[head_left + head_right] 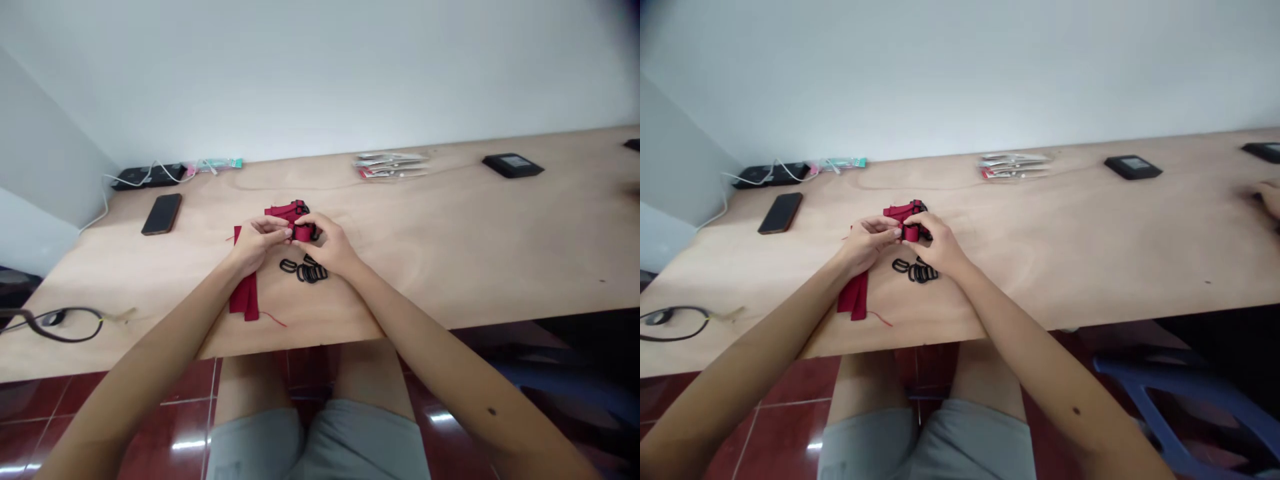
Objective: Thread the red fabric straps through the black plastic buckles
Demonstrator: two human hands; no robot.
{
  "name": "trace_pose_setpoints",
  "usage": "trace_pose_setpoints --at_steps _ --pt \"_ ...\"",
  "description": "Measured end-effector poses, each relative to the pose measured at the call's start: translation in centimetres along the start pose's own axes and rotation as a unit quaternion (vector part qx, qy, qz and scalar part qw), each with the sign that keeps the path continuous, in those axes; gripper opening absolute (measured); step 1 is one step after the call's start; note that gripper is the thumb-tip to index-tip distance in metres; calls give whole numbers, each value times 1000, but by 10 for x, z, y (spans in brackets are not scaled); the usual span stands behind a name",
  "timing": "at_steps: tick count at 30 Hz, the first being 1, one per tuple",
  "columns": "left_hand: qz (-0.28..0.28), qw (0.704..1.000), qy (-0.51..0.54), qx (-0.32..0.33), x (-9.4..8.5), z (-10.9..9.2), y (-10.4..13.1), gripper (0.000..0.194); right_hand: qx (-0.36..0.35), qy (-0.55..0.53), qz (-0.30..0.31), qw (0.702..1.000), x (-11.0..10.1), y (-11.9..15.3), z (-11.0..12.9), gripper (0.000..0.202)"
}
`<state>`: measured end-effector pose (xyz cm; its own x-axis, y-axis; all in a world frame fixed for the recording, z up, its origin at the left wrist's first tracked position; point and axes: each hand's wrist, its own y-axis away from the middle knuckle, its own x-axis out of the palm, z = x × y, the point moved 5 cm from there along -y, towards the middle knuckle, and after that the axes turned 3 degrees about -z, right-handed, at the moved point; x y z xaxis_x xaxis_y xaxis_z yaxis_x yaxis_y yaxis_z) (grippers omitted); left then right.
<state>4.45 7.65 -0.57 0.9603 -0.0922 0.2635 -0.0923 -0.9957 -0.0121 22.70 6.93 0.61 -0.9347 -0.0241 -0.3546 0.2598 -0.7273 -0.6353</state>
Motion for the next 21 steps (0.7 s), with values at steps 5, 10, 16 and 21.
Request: trace_pose_setpoints --at_steps 5,10,16,21 --pt "13 999 -40 17 4 -2 3 38 -7 -11 2 1000 0 0 -2 23" --pt "14 999 -39 22 2 -1 2 45 -14 -15 -1 1000 1 0 -4 22" --pt "22 996 -73 36 0 0 5 64 -24 -6 2 1000 3 0 -8 17" --pt "-1 995 -78 63 1 2 5 58 -16 11 -1 1000 2 -1 -10 22"
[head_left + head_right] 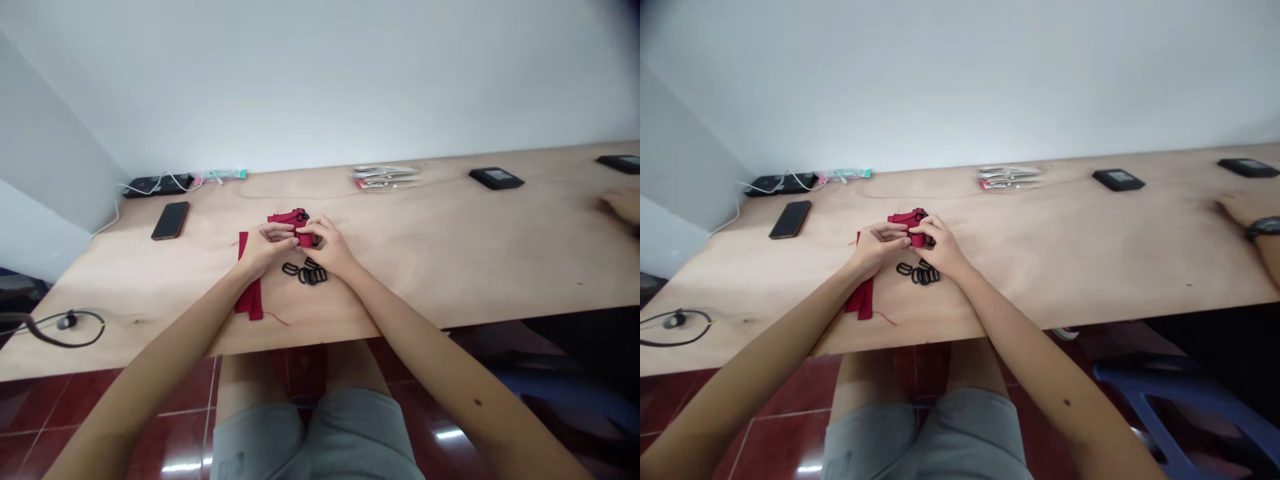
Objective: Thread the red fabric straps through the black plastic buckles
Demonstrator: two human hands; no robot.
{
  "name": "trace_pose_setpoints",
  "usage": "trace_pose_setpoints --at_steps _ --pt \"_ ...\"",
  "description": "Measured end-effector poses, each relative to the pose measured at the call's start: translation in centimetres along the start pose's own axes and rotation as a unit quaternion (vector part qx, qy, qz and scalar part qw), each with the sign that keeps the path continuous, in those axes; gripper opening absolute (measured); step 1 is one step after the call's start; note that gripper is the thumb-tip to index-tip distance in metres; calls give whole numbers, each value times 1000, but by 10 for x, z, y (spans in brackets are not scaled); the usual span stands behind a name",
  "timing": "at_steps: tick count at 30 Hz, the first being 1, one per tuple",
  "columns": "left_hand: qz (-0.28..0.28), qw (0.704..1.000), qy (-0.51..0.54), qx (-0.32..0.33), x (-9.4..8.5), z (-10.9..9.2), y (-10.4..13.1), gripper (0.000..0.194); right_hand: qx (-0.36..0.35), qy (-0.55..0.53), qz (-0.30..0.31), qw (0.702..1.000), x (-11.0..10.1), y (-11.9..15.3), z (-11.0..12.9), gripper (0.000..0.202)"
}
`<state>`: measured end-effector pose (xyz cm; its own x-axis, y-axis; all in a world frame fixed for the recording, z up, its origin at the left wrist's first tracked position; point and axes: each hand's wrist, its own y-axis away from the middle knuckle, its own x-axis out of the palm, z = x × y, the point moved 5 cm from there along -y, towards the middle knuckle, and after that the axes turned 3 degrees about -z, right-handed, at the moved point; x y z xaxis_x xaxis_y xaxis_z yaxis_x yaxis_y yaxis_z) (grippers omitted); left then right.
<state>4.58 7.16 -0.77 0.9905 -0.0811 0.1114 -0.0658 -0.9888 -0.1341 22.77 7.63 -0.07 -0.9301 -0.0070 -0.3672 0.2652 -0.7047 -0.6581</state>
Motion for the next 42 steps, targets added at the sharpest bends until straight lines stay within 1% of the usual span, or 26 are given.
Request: trace_pose_setpoints --at_steps 4,8,10,13,15,19,22,29,31,33,35,37,42 --pt "-5 1000 2 10 -2 2 -3 49 21 -23 6 999 2 1 -1 28" --pt "-8 1000 5 23 -6 -1 -6 46 74 -71 -9 995 4 2 -6 22" --pt "10 999 -9 45 -6 -4 -6 45 82 -82 -11 993 5 3 -5 19" --pt "50 993 -51 96 0 -5 -4 44 95 -104 -13 990 6 3 -5 17" --pt "59 985 -85 136 4 -3 -2 43 109 -114 -13 987 6 3 -6 18" --pt "21 965 -157 208 5 0 1 36 120 -117 -15 986 6 4 -9 19" --pt "-1 952 -193 238 4 -3 3 31 122 -113 -18 986 6 4 -10 24" --pt "-10 940 -213 267 9 -11 5 29 110 -92 -24 989 2 3 -5 33" --pt "-14 939 -216 268 9 -11 6 30 115 -88 -29 989 1 3 -3 40" --pt "-17 938 -222 267 8 -11 5 31 134 -90 -30 986 1 3 -4 51" --pt "-17 935 -226 272 7 -12 5 31 155 -101 -32 982 2 3 -6 61" --pt "-17 928 -236 289 6 -14 5 31 171 -124 -35 977 3 2 -9 66" --pt "-24 905 -264 332 8 -27 7 32 217 -215 -43 951 5 0 -10 64"
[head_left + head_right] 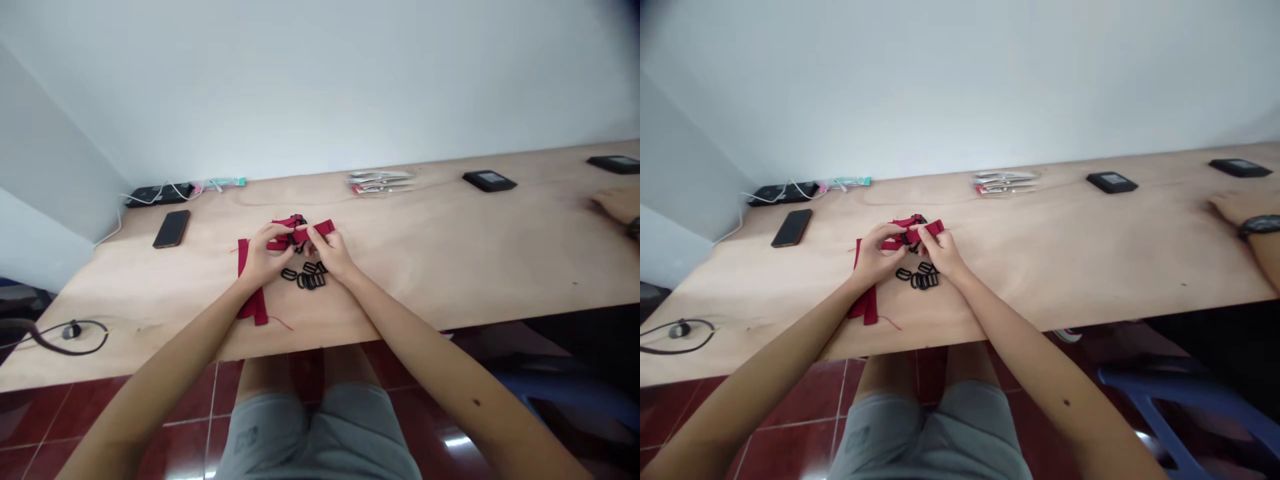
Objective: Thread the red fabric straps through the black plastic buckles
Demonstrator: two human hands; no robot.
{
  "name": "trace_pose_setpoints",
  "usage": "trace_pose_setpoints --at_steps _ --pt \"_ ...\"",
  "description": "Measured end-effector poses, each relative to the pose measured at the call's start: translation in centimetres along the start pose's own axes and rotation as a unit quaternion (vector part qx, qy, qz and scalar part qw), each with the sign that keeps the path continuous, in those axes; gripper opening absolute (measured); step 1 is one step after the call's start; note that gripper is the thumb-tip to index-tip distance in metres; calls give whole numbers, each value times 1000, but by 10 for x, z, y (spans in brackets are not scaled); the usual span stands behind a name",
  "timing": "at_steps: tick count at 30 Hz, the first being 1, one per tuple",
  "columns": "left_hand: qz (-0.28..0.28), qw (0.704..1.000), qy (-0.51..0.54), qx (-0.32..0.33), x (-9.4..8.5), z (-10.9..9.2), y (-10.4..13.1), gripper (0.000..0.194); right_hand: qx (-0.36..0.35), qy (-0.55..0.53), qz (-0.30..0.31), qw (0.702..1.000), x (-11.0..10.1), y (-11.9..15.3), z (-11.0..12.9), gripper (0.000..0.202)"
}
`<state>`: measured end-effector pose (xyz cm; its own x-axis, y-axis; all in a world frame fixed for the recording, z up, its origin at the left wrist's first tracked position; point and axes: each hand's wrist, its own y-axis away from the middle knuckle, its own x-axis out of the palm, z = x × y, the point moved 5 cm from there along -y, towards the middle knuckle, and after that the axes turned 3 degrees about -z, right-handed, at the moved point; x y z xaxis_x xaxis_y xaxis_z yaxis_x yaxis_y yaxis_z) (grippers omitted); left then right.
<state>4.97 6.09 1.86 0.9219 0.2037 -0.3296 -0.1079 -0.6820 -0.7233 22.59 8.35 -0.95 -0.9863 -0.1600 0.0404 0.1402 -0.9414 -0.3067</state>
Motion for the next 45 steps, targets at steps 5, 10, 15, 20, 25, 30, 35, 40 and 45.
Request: trace_pose_setpoints --at_steps 5,10,15,20,25,30,35,40,45 --pt "-1 1000 15 5 -6 -10 -4 34 10 -61 -34 997 -5 -1 3 52" --pt "-27 997 73 -29 -14 -4 -4 30 -13 -19 -47 999 -10 -4 0 39" --pt "-49 988 114 -91 -19 3 -8 10 -63 59 12 996 -2 -2 -2 31" --pt "-16 978 166 -123 -15 2 -10 14 -102 126 68 984 6 4 4 37" --pt "18 975 195 -102 -9 0 -8 14 -120 150 90 977 8 6 14 41" --pt "17 979 177 -100 -9 0 -9 16 -96 144 80 982 6 5 12 40" --pt "-13 968 209 -139 -12 5 -8 22 -94 145 67 983 4 3 9 39" --pt "-67 953 235 -176 -20 18 -9 22 -89 166 66 980 4 5 9 36" --pt "-124 935 257 -212 -33 29 -12 21 -72 181 78 978 4 8 9 31"
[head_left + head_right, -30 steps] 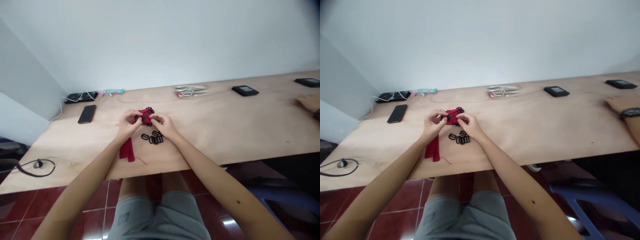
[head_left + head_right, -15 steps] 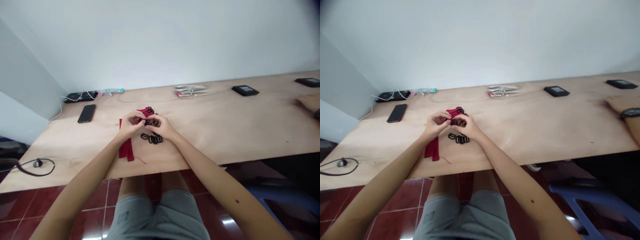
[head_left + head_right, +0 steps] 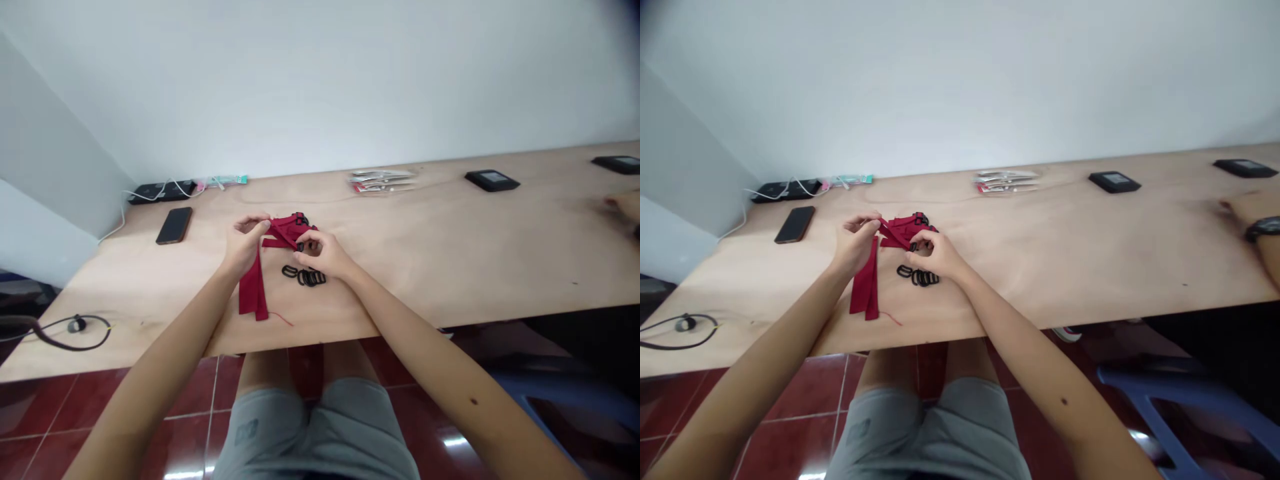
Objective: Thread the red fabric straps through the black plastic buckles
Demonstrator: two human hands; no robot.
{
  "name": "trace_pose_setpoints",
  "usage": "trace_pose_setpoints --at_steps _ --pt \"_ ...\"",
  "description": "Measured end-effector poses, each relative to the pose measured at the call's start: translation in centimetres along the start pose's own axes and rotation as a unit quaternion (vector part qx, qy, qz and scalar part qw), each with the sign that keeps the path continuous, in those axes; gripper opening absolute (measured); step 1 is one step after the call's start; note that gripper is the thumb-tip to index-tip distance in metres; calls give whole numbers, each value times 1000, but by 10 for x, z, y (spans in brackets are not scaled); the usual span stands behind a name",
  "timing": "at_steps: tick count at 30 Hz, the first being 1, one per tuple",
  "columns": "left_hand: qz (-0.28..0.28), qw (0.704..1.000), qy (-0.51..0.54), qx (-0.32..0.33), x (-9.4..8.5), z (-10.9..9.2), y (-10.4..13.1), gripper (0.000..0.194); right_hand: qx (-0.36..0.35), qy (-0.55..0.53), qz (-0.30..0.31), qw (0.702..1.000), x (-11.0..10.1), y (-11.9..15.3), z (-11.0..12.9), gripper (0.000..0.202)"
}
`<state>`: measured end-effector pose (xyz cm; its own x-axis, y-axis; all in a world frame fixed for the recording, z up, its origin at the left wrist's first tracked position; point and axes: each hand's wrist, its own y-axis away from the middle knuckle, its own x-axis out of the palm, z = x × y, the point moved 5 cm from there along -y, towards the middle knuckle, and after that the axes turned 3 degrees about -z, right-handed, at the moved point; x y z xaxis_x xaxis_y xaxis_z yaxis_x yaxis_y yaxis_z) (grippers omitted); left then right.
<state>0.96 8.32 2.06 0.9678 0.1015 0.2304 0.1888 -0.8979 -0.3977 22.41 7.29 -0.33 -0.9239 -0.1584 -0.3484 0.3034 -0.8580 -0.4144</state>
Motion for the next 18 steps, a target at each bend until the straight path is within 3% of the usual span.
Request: trace_pose_setpoints --at_steps 3,9,13,18 --pt "-34 998 40 -19 -8 -1 -6 21 -7 1 -1 1000 -2 1 2 29" --pt "-48 995 72 -46 -18 -1 -14 18 -35 52 9 998 -5 1 3 28" --pt "3 994 74 -79 -15 3 -13 17 -77 105 35 991 -2 2 2 29" --pt "42 993 67 -83 -12 6 -9 19 -78 112 50 989 1 3 4 35"
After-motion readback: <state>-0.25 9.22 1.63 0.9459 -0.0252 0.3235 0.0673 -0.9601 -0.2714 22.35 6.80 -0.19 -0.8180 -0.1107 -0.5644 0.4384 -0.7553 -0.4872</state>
